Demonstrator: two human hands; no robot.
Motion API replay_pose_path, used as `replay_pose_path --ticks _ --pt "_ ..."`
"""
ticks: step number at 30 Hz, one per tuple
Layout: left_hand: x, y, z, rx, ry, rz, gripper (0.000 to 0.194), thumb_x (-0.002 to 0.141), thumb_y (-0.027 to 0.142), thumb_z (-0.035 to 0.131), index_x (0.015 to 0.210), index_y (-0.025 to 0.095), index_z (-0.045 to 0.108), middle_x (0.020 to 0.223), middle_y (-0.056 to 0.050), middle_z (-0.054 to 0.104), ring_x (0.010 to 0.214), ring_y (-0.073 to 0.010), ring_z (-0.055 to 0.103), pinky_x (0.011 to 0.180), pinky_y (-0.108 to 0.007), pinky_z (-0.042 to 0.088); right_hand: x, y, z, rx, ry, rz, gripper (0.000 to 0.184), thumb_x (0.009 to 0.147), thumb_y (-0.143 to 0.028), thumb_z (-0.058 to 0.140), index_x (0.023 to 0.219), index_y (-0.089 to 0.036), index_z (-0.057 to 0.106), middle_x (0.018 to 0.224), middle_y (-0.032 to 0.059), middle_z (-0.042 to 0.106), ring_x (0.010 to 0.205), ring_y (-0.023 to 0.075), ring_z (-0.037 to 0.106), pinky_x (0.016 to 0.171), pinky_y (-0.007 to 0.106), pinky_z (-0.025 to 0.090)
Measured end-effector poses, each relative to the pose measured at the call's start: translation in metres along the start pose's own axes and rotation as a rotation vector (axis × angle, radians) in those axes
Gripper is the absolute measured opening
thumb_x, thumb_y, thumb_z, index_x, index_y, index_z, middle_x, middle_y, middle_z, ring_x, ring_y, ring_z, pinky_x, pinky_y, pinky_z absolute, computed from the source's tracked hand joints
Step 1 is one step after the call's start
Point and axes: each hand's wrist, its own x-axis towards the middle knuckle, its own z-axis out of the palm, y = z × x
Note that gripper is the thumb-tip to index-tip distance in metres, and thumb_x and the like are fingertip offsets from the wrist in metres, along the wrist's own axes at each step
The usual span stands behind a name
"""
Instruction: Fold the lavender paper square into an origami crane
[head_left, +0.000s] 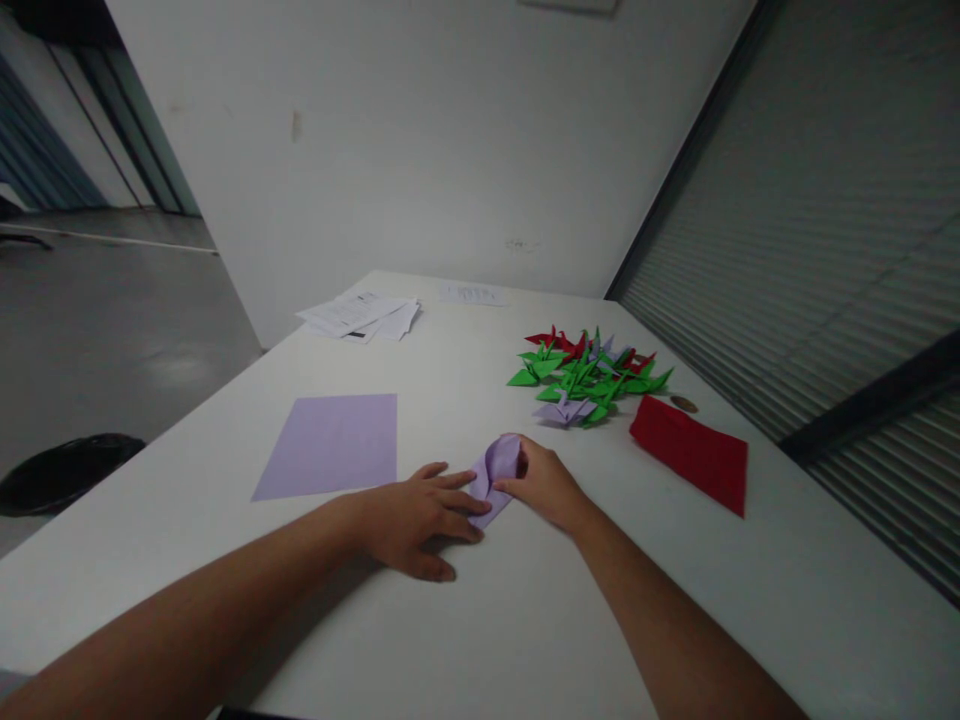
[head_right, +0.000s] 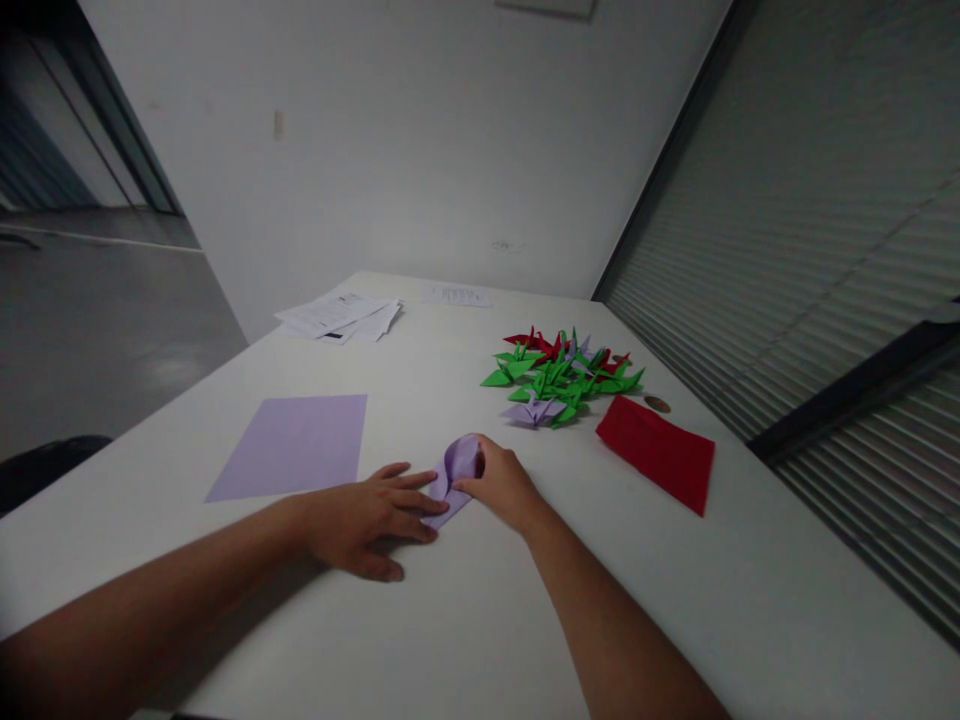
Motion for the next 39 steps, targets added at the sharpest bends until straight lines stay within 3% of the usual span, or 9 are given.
replay_pose_path --ticks 4,11,16,20,39 --pt "0.001 0.001 -0.002 -0.012 -0.005 0.0 0.064 0.086 0.051 0.07 0.144 0.029 0.057 0.163 -0.008 0.04 0.156 -0.0414 0.015 0.122 -0.068 0.009 0.0 -0.004 0.001 -0.017 0.005 0.007 0.067 0.066 -0.022 0.086 0.129 -0.022 0.061 0.098 0.0021 0.074 0.081 0.0209 0.068 0.072 0.031 0.053" --pt "0.0 0.002 -0.002 -0.013 0.002 0.0 0.065 0.085 0.052 0.071 0.145 0.029 0.056 0.163 -0.009 0.04 0.156 -0.0425 0.016 0.121 -0.07 0.01 -0.002 -0.009 -0.002 -0.059 0.009 0.018 0.051 0.067 -0.024 0.086 0.114 -0.021 0.066 0.092 0.0025 0.074 0.079 0.0216 0.067 0.071 0.032 0.052" --pt "0.0 0.002 -0.002 -0.008 0.004 0.002 0.065 0.085 0.05 0.071 0.145 0.029 0.056 0.163 -0.008 0.04 0.156 -0.0429 0.016 0.121 -0.071 0.01 -0.004 -0.006 -0.016 0.12 -0.141 -0.022 0.032 0.073 -0.021 0.08 0.102 -0.018 0.067 0.094 0.0034 0.074 0.083 0.0213 0.067 0.072 0.031 0.052" --pt "0.0 0.002 -0.001 -0.011 0.0 0.001 0.066 0.085 0.051 0.071 0.145 0.029 0.056 0.163 -0.008 0.04 0.156 -0.0431 0.015 0.121 -0.071 0.01 -0.007 -0.007 -0.026 0.096 -0.191 -0.058 0.025 0.073 -0.017 0.077 0.095 -0.016 0.067 0.089 0.003 0.071 0.08 0.0205 0.065 0.072 0.031 0.051" --pt "-0.001 0.002 -0.002 -0.009 0.005 0.005 0.065 0.085 0.053 0.07 0.144 0.028 0.057 0.163 -0.01 0.041 0.156 -0.0431 0.016 0.122 -0.068 0.008 -0.008 -0.011 -0.02 -0.109 -0.156 -0.087 0.02 0.079 -0.021 0.077 0.097 -0.019 0.068 0.085 0.0025 0.071 0.075 0.0195 0.063 0.068 0.03 0.047"
